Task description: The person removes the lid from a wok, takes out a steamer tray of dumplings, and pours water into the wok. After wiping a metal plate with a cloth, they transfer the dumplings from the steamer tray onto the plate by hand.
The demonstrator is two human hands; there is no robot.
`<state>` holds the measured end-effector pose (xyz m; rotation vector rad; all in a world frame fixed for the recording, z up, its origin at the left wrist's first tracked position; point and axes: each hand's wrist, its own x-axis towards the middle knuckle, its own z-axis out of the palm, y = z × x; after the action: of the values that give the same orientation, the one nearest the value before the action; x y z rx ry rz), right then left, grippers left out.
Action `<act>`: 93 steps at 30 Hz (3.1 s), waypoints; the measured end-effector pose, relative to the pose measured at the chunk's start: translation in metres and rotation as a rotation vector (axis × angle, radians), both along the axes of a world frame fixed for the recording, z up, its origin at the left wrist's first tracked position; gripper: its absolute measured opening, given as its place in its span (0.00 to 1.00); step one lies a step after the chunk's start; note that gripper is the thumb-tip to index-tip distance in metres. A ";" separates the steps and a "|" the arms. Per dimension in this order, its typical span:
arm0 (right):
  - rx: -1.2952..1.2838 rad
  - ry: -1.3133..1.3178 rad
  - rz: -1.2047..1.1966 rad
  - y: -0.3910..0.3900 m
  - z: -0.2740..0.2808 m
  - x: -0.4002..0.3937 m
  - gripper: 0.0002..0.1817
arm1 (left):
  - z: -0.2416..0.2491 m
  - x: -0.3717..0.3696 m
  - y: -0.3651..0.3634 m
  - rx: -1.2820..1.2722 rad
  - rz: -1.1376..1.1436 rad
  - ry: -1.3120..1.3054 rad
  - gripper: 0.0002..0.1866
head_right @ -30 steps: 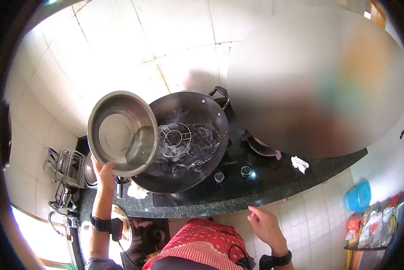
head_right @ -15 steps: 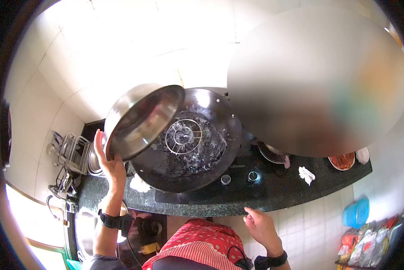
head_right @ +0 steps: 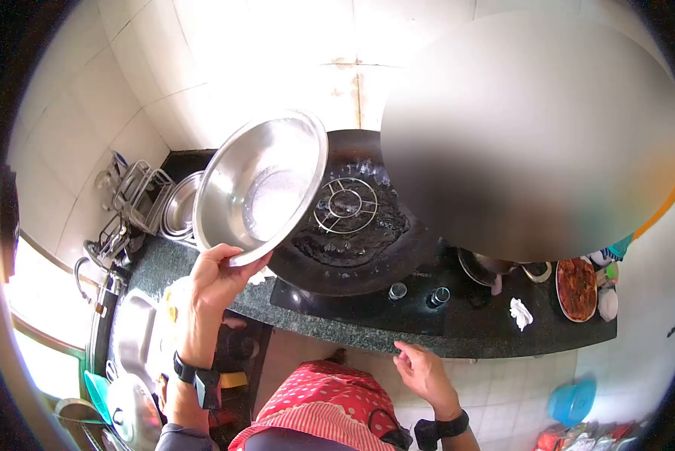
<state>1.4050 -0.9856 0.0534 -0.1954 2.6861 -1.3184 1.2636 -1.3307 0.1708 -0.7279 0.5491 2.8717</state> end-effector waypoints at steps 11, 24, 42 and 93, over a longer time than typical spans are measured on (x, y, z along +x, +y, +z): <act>0.495 0.097 -0.012 0.006 -0.030 -0.069 0.12 | 0.019 0.052 -0.013 -0.084 -0.006 0.058 0.22; 0.685 0.176 -0.036 0.003 -0.054 -0.137 0.20 | 0.014 0.049 -0.002 -0.023 -0.001 0.085 0.22; 0.803 0.428 0.227 -0.011 -0.082 -0.129 0.09 | 0.013 0.001 -0.002 -0.181 0.006 0.066 0.20; 0.997 0.297 0.149 -0.025 -0.083 -0.121 0.30 | 0.004 0.011 0.021 -0.241 0.053 0.124 0.21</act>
<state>1.2840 -1.0102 -0.0294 -0.4655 3.1065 0.1888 1.2742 -1.3094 0.1748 -0.6051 0.9186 2.9464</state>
